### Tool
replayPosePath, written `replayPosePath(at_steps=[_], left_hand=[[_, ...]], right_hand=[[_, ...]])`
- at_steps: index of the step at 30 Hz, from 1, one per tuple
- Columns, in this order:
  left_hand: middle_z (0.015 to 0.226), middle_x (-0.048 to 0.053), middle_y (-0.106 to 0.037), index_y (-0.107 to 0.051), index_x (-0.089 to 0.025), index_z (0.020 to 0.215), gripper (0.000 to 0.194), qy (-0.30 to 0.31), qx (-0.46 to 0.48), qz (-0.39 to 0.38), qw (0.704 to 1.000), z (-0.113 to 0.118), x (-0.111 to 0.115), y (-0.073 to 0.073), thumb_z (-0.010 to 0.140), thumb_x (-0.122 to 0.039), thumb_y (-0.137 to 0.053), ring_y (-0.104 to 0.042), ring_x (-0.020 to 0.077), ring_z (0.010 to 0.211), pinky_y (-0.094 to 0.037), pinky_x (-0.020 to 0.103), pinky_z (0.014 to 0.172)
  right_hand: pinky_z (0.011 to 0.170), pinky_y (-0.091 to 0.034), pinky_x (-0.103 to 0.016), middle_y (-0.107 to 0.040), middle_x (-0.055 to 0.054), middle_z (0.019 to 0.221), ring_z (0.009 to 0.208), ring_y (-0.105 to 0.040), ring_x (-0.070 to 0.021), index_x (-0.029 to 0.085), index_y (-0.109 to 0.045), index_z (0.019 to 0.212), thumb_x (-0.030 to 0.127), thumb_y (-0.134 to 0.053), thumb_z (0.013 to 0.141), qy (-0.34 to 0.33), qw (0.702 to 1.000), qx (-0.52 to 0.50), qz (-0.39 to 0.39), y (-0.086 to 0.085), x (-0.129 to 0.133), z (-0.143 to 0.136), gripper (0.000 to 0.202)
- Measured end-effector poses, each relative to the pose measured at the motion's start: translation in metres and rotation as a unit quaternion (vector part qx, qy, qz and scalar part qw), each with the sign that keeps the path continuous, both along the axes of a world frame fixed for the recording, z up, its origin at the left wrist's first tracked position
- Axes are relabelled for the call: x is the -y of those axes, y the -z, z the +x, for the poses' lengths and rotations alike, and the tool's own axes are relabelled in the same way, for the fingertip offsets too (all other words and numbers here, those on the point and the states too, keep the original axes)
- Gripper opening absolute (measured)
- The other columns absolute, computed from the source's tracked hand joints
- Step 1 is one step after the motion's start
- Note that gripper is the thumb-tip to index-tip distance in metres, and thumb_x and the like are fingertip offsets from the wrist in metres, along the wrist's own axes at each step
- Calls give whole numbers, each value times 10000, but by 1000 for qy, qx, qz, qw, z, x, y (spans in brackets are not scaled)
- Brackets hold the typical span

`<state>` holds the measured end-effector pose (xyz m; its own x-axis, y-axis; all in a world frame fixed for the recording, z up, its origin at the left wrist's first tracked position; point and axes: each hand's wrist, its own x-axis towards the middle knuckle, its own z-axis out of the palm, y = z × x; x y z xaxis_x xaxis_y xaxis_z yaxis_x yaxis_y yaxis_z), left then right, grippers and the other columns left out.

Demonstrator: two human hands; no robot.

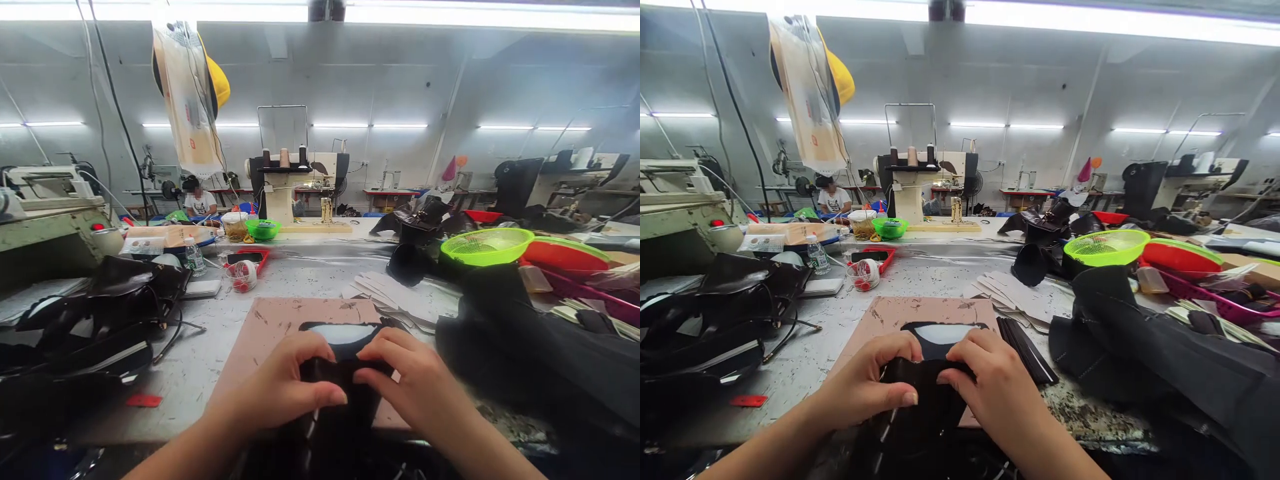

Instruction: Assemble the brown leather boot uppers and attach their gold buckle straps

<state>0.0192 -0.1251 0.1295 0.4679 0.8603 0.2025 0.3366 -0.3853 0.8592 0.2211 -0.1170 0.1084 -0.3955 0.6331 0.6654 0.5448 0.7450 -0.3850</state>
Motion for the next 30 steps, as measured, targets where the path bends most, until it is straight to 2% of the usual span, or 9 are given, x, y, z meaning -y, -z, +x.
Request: replayPosePath(at_steps=[2, 5, 10, 12, 15, 19, 22, 25, 30], left_hand=[[696, -11, -487, -507, -166, 673, 291, -48, 10, -46, 998, 10, 8, 3, 647, -403, -674, -439, 136, 648, -336, 241, 587], [642, -19, -459, -482, -163, 636, 269, -74, 30, -68, 994, 20, 16, 9, 624, -362, -664, -416, 135, 636, -316, 242, 592], [719, -3, -459, -429, -169, 618, 344, -19, 88, -96, 991, 14, 14, 22, 642, -423, -660, -418, 142, 681, -322, 249, 615], [789, 13, -474, -420, -168, 619, 368, 12, 113, -86, 990, 12, 11, 25, 656, -444, -661, -438, 153, 738, -339, 255, 652], [831, 22, -478, -414, -169, 624, 386, 36, 139, -60, 988, 14, 12, 26, 683, -470, -648, -451, 168, 805, -354, 264, 711], [836, 22, -463, -443, -172, 653, 344, 31, 117, -25, 992, 21, 19, 23, 708, -446, -643, -455, 163, 792, -369, 262, 710], [863, 29, -481, -476, -172, 685, 282, 39, 96, -8, 995, 23, 23, 20, 717, -395, -646, -471, 164, 799, -378, 260, 710], [912, 43, -531, -466, -172, 680, 247, 50, 79, -13, 996, 23, 23, 19, 726, -350, -632, -499, 174, 832, -385, 267, 733], [828, 13, -505, -447, -180, 674, 205, -16, 5, -15, 1000, 21, 22, 19, 707, -311, -600, -477, 159, 766, -372, 259, 683]], right_hand=[[539, -440, -245, -581, -18, 670, 603, -558, -143, 182, -611, 707, 179, -590, 766, 24, 1000, 11, 1, 9, 6, -4, 63], [537, -426, -250, -580, -11, 644, 583, -555, -144, 183, -603, 739, 107, -520, 776, 34, 999, 18, -34, 22, 11, -6, 119], [679, -441, -278, -566, -16, 809, 767, -537, -160, 190, -539, 735, 101, -612, 707, -5, 982, 45, -182, 18, 5, 5, 119], [691, -422, -285, -552, -7, 793, 772, -514, -161, 189, -508, 708, 98, -639, 688, -18, 977, 62, -204, 12, 3, 9, 161], [651, -389, -267, -527, 4, 715, 728, -483, -153, 186, -460, 664, 65, -595, 695, -53, 979, 55, -187, 10, 4, 9, 184], [600, -350, -260, -504, -3, 687, 672, -445, -146, 185, -417, 670, 55, -467, 730, -67, 979, 56, -186, 18, 16, 1, 152], [553, -317, -239, -460, 15, 649, 625, -408, -131, 192, -365, 644, 64, -424, 718, -65, 962, 58, -258, 19, 24, -2, 159], [538, -312, -222, -443, 37, 639, 611, -404, -115, 199, -362, 658, 99, -454, 698, -83, 933, 3, -350, 15, 26, 1, 141], [583, -337, -236, -499, 31, 661, 640, -439, -124, 192, -434, 675, 213, -563, 696, -75, 898, -51, -431, 4, 27, 8, 132]])
